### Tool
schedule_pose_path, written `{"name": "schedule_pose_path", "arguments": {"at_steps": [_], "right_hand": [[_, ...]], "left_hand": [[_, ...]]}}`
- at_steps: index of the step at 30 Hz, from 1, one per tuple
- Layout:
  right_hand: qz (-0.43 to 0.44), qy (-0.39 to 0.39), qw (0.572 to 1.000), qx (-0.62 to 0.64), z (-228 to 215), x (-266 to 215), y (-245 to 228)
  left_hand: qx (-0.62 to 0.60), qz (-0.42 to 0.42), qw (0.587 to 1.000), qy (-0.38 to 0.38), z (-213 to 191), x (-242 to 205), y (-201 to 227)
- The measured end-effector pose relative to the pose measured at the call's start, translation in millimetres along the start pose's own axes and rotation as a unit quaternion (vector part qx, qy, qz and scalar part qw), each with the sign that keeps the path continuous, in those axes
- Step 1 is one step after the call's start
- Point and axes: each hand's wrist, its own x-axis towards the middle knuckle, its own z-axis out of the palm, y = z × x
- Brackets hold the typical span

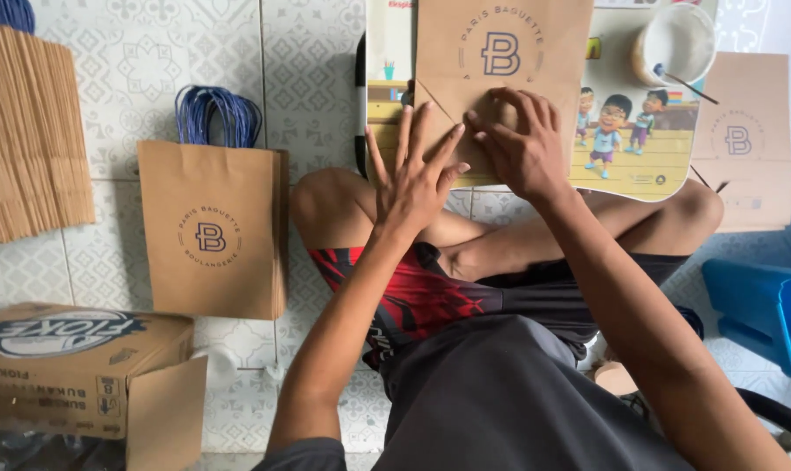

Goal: The person sits on the floor and assembles a brown paper bag by folding the sides and bottom. They use a brush to apply glue from a small bowl to the flaps and press them together to secure the bag's shape. Finally, they attach a blue handle to the bag.

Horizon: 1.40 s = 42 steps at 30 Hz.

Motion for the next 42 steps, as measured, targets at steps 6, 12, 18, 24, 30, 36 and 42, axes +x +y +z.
{"name": "schedule_pose_path", "arguments": {"at_steps": [6,12,18,24,30,36,42], "right_hand": [[0.01,-0.013,0.999,0.029,-26,17,-25],[0.011,-0.005,1.0,0.024,-22,10,-16],[0.01,-0.012,0.999,0.039,-24,7,-11],[0.0,0.06,0.998,0.027,-16,-14,8],[0.071,0.113,0.989,-0.061,-35,-76,19],[0.05,0.136,0.987,-0.065,-46,-77,17],[0.056,0.096,0.994,-0.02,-54,-79,20]], "left_hand": [[0.025,-0.042,0.992,-0.114,-24,-18,-10],[0.022,-0.053,0.994,-0.091,-37,-42,-17],[0.052,-0.044,0.995,-0.074,-58,-46,-8],[-0.006,0.067,0.997,0.038,-23,0,42],[-0.03,0.15,0.988,0.024,41,35,73],[-0.013,0.147,0.989,0.031,60,28,61],[-0.018,0.109,0.993,0.041,56,29,63]]}}
